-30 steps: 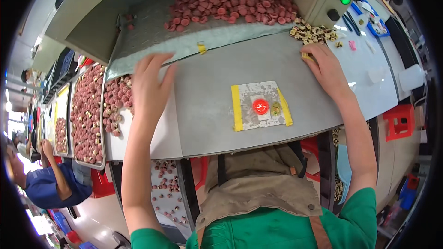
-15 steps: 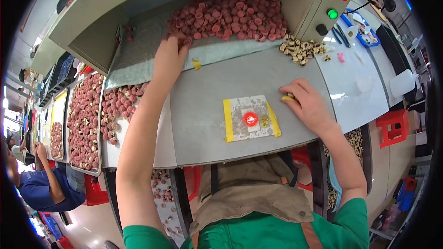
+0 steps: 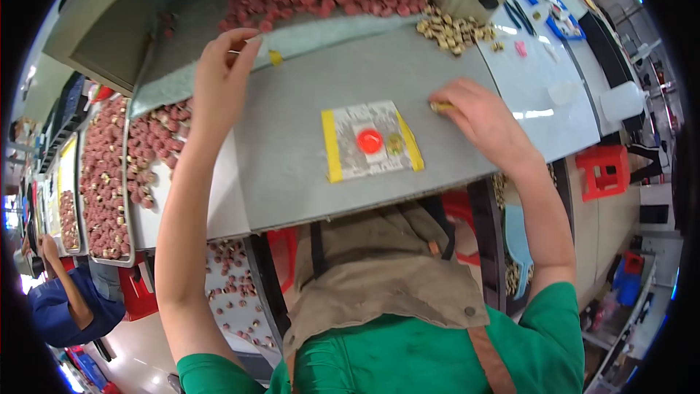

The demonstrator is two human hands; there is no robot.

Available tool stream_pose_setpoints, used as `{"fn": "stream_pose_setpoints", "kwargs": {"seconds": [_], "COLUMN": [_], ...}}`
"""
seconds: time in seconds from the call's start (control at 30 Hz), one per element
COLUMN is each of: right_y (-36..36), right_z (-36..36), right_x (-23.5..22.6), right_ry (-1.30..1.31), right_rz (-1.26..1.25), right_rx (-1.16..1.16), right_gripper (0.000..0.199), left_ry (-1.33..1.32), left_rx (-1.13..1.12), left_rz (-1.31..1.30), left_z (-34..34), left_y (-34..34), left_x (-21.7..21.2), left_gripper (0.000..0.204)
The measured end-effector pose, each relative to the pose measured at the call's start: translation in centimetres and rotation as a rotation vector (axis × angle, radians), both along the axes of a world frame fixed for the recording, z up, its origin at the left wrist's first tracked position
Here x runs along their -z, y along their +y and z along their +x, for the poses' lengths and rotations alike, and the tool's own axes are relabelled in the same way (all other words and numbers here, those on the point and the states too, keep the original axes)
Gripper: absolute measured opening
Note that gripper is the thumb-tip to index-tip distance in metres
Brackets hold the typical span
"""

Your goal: The person assembles figurines by dispensing glue from a bottle into a small cap, taking head and hair components, coating them with glue, and joining them together by hand.

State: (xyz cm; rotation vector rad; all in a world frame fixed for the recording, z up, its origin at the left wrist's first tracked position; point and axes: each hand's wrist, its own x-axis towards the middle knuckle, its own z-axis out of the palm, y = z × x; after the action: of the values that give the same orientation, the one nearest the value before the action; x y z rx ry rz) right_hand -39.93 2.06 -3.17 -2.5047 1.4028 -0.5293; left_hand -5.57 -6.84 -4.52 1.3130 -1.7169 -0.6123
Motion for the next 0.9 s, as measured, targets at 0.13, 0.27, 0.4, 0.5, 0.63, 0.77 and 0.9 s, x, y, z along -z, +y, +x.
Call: {"fn": "stream_pose_setpoints", "kwargs": {"seconds": [0.13,0.27,0.4,0.5,0.63,0.77,0.9], "right_y": [0.5,2.1,2.1,1.9,1.8,1.9,1.5], "right_z": [1.4,5.8,7.9,8.7,8.8,9.0,9.4], "right_x": [0.1,-0.2,1.7,2.3,2.5,2.1,2.7], "right_ry": [-0.101,-0.205,-0.144,-0.157,-0.167,-0.129,-0.121], "right_rz": [0.073,0.076,-0.013,-0.021,0.004,-0.003,-0.011], "right_rx": [0.016,-0.118,-0.135,-0.118,-0.185,-0.179,-0.128], "right_gripper": [0.017,0.018,0.02,0.02,0.021,0.023,0.023], "left_ry": [0.593,1.083,1.276,1.296,1.424,1.408,1.391], "left_rx": [0.147,0.3,0.329,0.249,0.291,0.387,0.306], "left_rz": [0.439,0.684,0.69,0.697,0.702,0.697,0.696], "left_z": [-3.0,-5.1,-6.0,-6.2,-5.5,-5.1,-5.3], "left_y": [6.2,12.0,13.9,14.4,14.2,14.1,14.2], "left_x": [0.1,1.9,3.1,3.0,3.9,4.3,4.0], "left_gripper": [0.03,0.032,0.033,0.033,0.034,0.033,0.034]}}
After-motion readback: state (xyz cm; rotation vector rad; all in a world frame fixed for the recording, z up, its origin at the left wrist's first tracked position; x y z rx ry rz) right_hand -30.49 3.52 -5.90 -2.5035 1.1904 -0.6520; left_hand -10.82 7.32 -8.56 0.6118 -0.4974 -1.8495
